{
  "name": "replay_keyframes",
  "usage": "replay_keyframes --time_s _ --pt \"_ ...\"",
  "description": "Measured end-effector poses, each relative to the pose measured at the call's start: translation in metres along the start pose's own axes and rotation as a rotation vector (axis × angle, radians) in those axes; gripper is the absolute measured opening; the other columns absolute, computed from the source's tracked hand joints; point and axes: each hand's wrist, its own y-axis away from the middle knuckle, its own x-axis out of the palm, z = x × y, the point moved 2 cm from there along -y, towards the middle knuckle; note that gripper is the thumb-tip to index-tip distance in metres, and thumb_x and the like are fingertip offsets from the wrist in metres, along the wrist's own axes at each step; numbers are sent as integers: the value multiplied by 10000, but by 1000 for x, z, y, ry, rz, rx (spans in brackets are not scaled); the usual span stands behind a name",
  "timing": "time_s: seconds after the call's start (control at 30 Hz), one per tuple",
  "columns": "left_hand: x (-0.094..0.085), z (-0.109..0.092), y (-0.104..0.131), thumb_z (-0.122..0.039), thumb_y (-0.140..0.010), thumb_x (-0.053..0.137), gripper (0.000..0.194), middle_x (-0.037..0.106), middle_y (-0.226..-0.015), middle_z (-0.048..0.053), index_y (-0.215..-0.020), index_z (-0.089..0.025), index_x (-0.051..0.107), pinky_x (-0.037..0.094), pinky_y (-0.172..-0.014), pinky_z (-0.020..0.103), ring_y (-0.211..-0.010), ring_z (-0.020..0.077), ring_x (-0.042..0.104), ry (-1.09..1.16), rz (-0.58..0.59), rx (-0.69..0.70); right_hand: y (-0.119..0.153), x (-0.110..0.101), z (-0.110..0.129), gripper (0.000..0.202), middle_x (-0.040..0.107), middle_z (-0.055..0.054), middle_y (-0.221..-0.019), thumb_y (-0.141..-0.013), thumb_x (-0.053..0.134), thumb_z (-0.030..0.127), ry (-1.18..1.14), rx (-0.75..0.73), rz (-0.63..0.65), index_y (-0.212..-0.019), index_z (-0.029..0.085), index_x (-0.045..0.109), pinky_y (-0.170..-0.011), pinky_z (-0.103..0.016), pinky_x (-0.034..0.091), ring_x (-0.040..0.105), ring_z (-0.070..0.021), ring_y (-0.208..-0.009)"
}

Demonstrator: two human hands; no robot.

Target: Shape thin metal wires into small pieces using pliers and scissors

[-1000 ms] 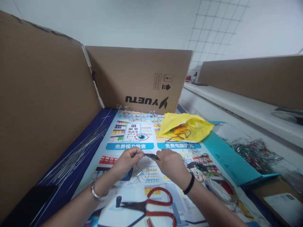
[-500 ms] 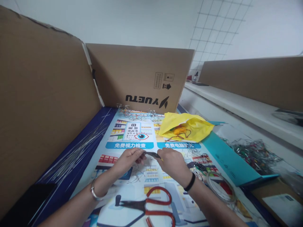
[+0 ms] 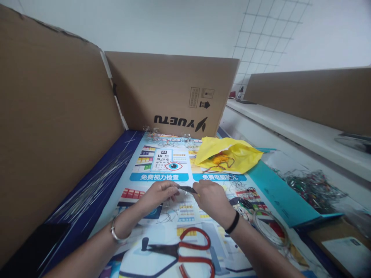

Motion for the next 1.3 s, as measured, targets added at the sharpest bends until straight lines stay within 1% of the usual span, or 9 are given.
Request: replay_keyframes --time_s 0.17,0.3,0.47,0.6,0.7,0.83,0.93,1.1,1.3 --pt "1 2 0 -487 -833 428 413 666 -761 62 -864 -129 631 461 -624 273 -640 149 604 46 -41 45 0 -1 4 59 599 -53 -778 -798 517 216 0 -23 -8 -779 182 560 -627 -263 268 511 -163 -757" --pt "4 2 1 -479 -840 423 403 650 -691 45 -801 -122 606 463 -596 272 -574 143 606 127 -63 34 0 0 6 63 587 -49 -755 -797 515 201 5 -48 -41 -759 179 559 -634 -271 262 499 -161 -744" --pt "4 0 3 -469 -839 433 385 628 -631 22 -734 -130 582 457 -568 259 -525 130 591 116 -106 56 0 3 6 78 572 -35 -741 -808 517 228 22 -76 -118 -750 192 554 -640 -285 252 486 -167 -740" --pt "4 -1 2 -466 -843 421 382 630 -657 29 -761 -132 587 464 -566 260 -539 133 592 92 -100 65 -1 6 4 77 564 -30 -741 -814 511 235 36 -76 -133 -759 198 551 -644 -292 250 483 -170 -739" --pt "3 -1 2 -471 -842 411 390 622 -677 33 -788 -133 597 470 -559 267 -553 139 589 20 -104 81 -2 7 2 64 571 -25 -759 -803 532 259 25 -62 -108 -776 204 551 -649 -291 257 491 -174 -754" --pt "1 -1 2 -460 -849 391 402 603 -671 30 -760 -137 613 455 -558 253 -564 134 572 -184 -136 133 -2 7 1 69 577 -26 -775 -802 531 270 5 -72 -54 -795 204 553 -668 -286 272 499 -173 -783" --pt "1 -2 2 -444 -860 367 404 588 -666 21 -747 -142 610 441 -554 238 -556 123 559 -246 -135 151 -3 6 0 72 577 -34 -797 -808 519 263 5 -77 -18 -812 202 558 -685 -286 281 501 -178 -815" --pt "1 -3 3 -449 -851 380 388 566 -644 4 -739 -149 599 433 -531 222 -526 110 540 -212 -121 138 -4 3 1 81 585 -43 -819 -816 508 245 0 -70 46 -835 194 568 -704 -279 296 509 -173 -837" --pt "0 0 0 -440 -821 448 332 580 -664 5 -815 -159 625 445 -533 233 -529 117 557 -116 -39 95 -3 2 0 111 597 -37 -792 -826 512 286 -2 -46 42 -821 194 574 -660 -258 304 532 -165 -805"
